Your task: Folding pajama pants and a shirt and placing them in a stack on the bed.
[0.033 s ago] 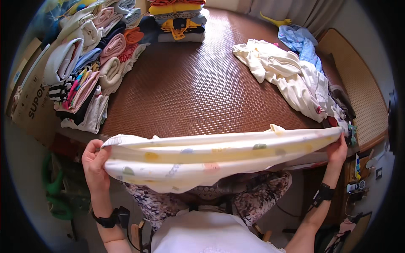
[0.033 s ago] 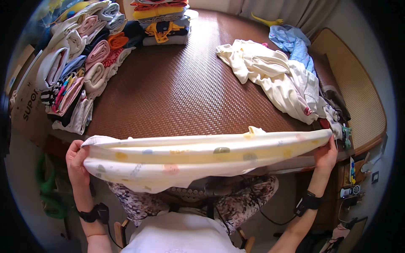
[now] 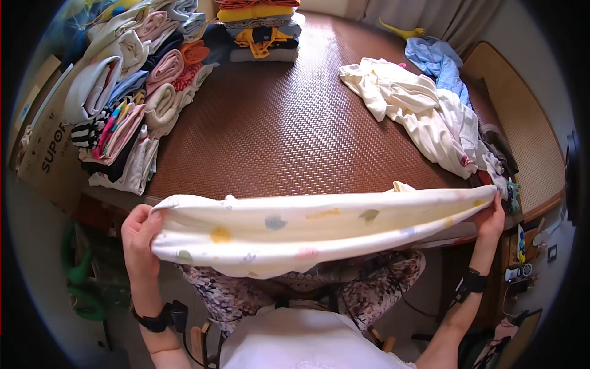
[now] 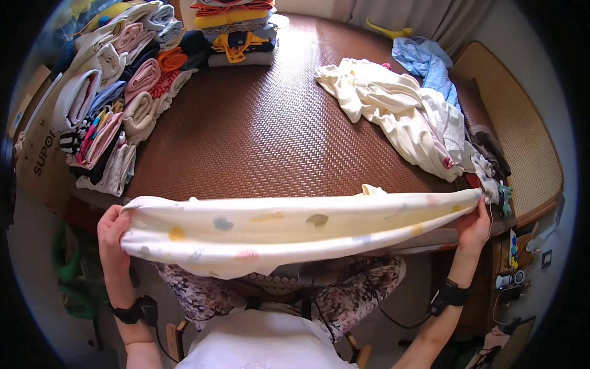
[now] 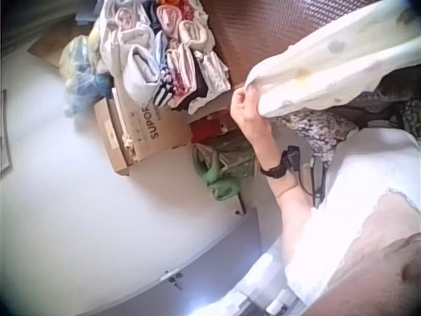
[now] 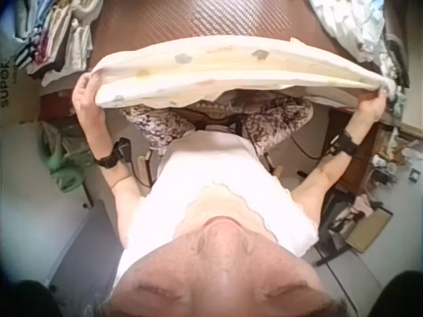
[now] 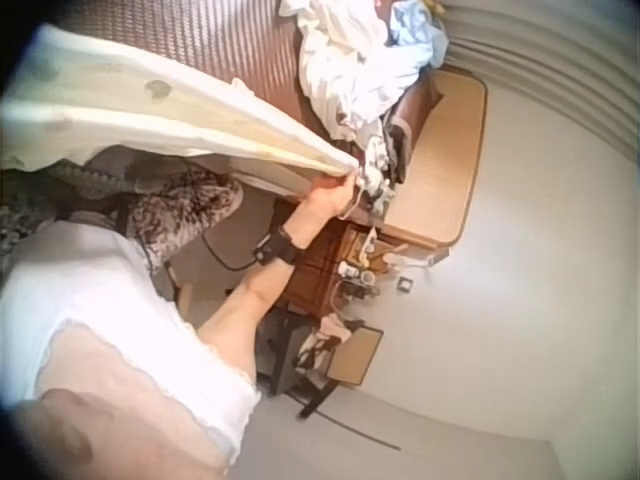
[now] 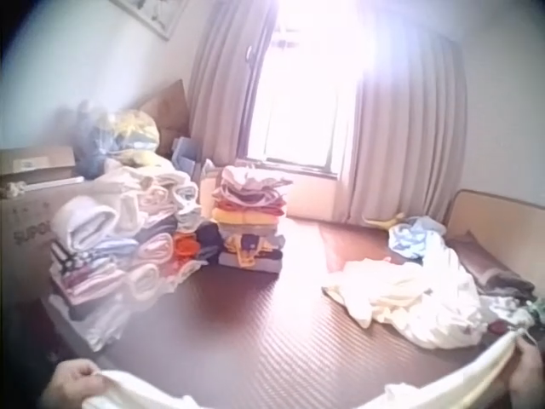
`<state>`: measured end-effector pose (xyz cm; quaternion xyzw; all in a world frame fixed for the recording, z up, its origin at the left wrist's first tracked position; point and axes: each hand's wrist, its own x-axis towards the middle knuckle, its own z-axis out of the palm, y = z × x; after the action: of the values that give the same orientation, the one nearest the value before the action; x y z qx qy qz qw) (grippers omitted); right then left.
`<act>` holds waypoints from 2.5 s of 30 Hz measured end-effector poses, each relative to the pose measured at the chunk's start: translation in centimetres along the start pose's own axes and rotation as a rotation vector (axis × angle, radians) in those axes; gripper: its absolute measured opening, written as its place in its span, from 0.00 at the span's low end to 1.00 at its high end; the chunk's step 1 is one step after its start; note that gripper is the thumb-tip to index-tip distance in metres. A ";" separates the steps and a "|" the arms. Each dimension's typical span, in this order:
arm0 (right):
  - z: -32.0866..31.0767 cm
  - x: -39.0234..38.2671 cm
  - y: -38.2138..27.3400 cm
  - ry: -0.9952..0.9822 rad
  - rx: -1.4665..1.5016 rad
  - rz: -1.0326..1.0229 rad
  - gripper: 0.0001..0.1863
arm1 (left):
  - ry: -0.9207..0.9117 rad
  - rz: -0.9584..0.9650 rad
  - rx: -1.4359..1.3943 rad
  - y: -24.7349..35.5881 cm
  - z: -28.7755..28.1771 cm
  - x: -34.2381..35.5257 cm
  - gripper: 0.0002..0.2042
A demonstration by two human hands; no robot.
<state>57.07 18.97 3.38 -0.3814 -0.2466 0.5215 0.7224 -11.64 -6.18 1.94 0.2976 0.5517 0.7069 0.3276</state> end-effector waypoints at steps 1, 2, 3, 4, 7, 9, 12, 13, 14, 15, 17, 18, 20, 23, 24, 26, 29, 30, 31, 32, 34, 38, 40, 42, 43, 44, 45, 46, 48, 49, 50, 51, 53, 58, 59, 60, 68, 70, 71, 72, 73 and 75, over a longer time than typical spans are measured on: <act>1.1 -0.3 0.4 0.004 -0.081 -0.056 0.14 | -0.044 -0.138 -0.035 0.9 0.1 0.1 0.06; 1.9 -0.2 0.8 0.008 -0.157 -0.111 0.12 | -0.088 -0.273 -0.067 1.5 0.1 0.1 0.08; 2.5 0.3 1.0 0.020 -0.349 -0.270 0.11 | -0.202 -0.290 -0.263 0.8 -2.2 0.8 0.12; 3.2 1.0 1.2 0.022 -0.348 -0.275 0.11 | -0.207 -0.288 -0.264 0.9 -2.2 1.4 0.12; 5.3 2.1 1.2 -0.128 -0.918 -0.666 0.11 | -0.194 0.028 -0.514 2.8 -0.2 4.0 0.12; 6.4 4.9 2.7 -0.149 -0.729 -0.455 0.11 | -0.193 0.099 -0.593 4.1 0.1 6.4 0.13; 6.8 8.0 5.0 -0.152 -0.508 -0.025 0.13 | -0.157 0.175 -0.485 2.5 2.0 10.9 0.13; 4.9 10.0 5.7 -0.142 -0.551 0.002 0.15 | -0.226 0.146 -0.378 0.4 1.9 13.2 0.11; 6.5 9.0 8.5 -0.147 -0.575 -0.020 0.15 | -0.260 0.128 -0.241 -0.7 0.4 14.5 0.10; 5.7 9.1 9.7 -0.162 -0.574 0.002 0.16 | -0.269 0.023 -0.176 -1.2 1.9 13.8 0.08; 4.5 8.6 11.4 -0.167 -0.763 0.159 0.16 | -0.188 -0.295 0.084 -4.0 2.1 13.4 0.11; 4.5 8.4 11.9 -0.138 -0.963 0.248 0.17 | -0.203 -0.336 0.113 -5.3 1.3 13.6 0.13; 5.9 6.7 12.0 -0.233 -0.999 0.183 0.17 | -0.169 -0.325 0.081 -5.5 2.2 12.9 0.14; 8.7 2.3 11.6 -0.439 -0.990 0.075 0.15 | -0.208 -0.345 -0.007 -4.2 2.0 13.1 0.14; 9.0 1.8 11.4 -0.546 -0.948 0.023 0.12 | -0.212 -0.348 -0.008 -3.9 2.1 13.1 0.14; 5.8 3.4 10.7 -0.506 -1.008 -0.038 0.11 | -0.284 -0.312 0.003 -3.8 3.1 13.7 0.12; 5.5 3.3 8.8 -0.266 -1.074 -0.067 0.11 | -0.388 -0.174 -0.202 -3.9 0.8 14.5 0.15; 6.3 2.5 8.6 -0.334 -0.767 -0.241 0.11 | -0.305 -0.129 -0.326 -2.6 0.9 13.9 0.17; 6.6 2.5 7.3 -0.331 -0.595 -0.191 0.12 | -0.282 -0.062 -0.435 -0.9 0.9 13.7 0.18; 6.8 3.0 6.2 -0.324 -0.424 -0.136 0.12 | -0.256 0.001 -0.540 0.2 0.5 13.8 0.20; 7.8 3.9 4.9 -0.282 -0.397 -0.057 0.13 | -0.382 -0.005 -0.578 0.7 -0.8 14.5 0.21; 4.9 8.8 6.7 -0.127 -0.489 0.009 0.17 | -0.433 0.244 -0.175 -0.2 3.1 15.9 0.19; 3.0 9.7 8.6 -0.037 -0.535 0.069 0.18 | -0.463 -0.135 -0.200 -3.7 4.2 19.1 0.18; 5.7 8.5 11.8 -0.138 -0.508 0.318 0.18 | -0.429 -0.274 -0.121 -4.6 1.9 19.0 0.18; 6.0 8.3 12.6 -0.138 -0.668 0.236 0.19 | -0.416 -0.319 -0.112 -5.4 2.4 18.8 0.18; 6.0 8.2 12.5 -0.135 -0.669 0.238 0.19 | -0.398 -0.362 -0.087 -5.4 2.8 18.1 0.18; 5.9 7.9 12.3 -0.198 -0.718 0.215 0.19 | -0.387 -0.363 -0.095 -5.9 2.6 18.1 0.17; 6.9 6.7 11.8 -0.258 -0.767 0.192 0.19 | -0.378 -0.366 -0.104 -6.1 2.6 17.8 0.16; 5.3 8.7 12.3 -0.322 -0.782 0.186 0.19 | -0.349 -0.366 -0.052 -5.9 2.5 17.2 0.15; 5.7 9.2 12.6 -0.398 -0.792 0.175 0.20 | -0.313 -0.355 0.000 -5.7 2.4 16.9 0.14; 5.8 9.4 12.9 -0.403 -0.791 0.181 0.20 | -0.306 -0.357 0.003 -6.0 2.5 16.6 0.14; 6.0 9.6 13.0 -0.438 -0.790 0.121 0.21 | -0.288 -0.327 0.016 -6.4 2.7 16.3 0.14; 5.9 11.1 12.2 -0.449 -0.924 0.130 0.25 | -0.284 -0.265 0.053 -6.9 3.1 15.9 0.13; 6.0 13.7 13.7 -0.346 -0.999 0.086 0.24 | -0.241 -0.152 0.111 -8.8 2.8 15.4 0.15; 6.1 13.7 13.7 -0.317 -1.001 0.078 0.22 | -0.203 -0.117 0.090 -8.9 2.9 15.3 0.18; 5.9 13.6 13.6 -0.317 -1.004 0.071 0.22 | -0.204 -0.114 0.084 -8.7 3.1 15.4 0.18; 8.5 4.7 12.6 -0.451 -0.837 0.012 0.12 | -0.253 -0.340 0.168 -7.0 3.0 18.0 0.23; 10.8 0.3 12.9 -0.523 -1.000 0.058 0.13 | -0.372 -0.441 0.173 -5.9 4.3 18.3 0.20; 12.9 -2.1 12.4 -0.622 -1.203 0.111 0.16 | -0.366 -0.455 0.245 -5.0 4.4 18.2 0.17; 14.5 -4.7 12.5 -0.784 -1.361 0.038 0.21 | -0.365 -0.448 0.248 -4.0 4.8 17.7 0.17; 14.5 -5.7 12.7 -0.887 -1.516 -0.061 0.21 | -0.444 -0.427 0.192 -3.4 6.1 17.5 0.16; 14.7 -5.8 11.9 -0.980 -1.673 -0.171 0.20 | -0.566 -0.331 0.116 -1.7 7.1 17.9 0.15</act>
<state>37.29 19.80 2.64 -0.4929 -0.8376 0.2245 0.0707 -16.76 12.46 2.82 0.4067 0.5189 0.5006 0.5610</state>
